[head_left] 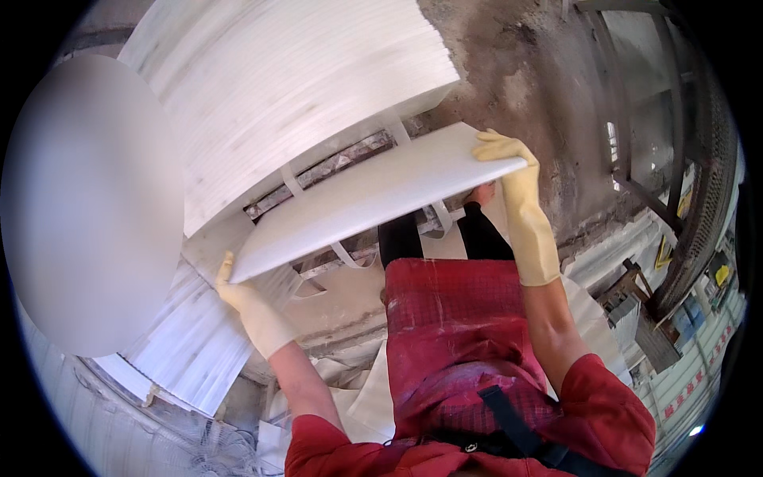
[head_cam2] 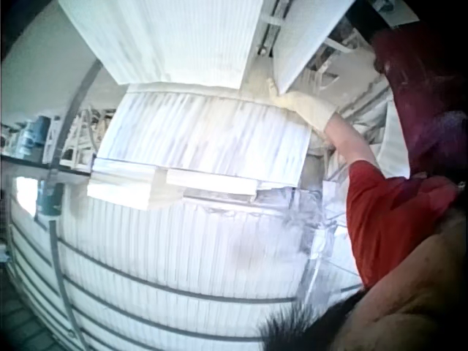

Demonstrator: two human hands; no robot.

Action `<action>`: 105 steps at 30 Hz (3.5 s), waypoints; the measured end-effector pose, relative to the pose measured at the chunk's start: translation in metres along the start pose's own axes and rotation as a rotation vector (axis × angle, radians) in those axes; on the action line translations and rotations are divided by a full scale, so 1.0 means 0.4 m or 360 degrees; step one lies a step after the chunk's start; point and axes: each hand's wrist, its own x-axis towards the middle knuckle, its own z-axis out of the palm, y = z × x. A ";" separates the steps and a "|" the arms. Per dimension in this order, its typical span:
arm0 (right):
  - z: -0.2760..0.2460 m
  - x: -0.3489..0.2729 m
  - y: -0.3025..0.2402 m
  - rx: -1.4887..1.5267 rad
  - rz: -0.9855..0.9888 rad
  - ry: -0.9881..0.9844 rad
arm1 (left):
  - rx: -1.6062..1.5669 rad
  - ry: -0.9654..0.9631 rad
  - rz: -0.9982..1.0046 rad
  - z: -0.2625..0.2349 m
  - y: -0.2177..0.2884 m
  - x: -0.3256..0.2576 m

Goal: The person repeatedly picks up large white rectangular tiles from a stack and places them onto a moving conveyor belt. The person wears gloves and an apron while performing this repetitive task in a factory setting.

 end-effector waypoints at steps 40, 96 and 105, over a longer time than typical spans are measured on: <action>-1.488 -0.699 -0.660 0.0486 -0.0222 0.2323 | 0.0780 -0.1821 0.0695 1.456 0.432 -1.843; -1.257 -0.715 -0.523 0.0712 0.0652 0.0963 | 0.0912 -0.2206 -0.0273 1.433 0.042 -1.602; -1.233 -0.569 -0.478 0.1226 0.0705 0.1449 | 0.1194 -0.2256 -0.0241 1.469 0.062 -1.665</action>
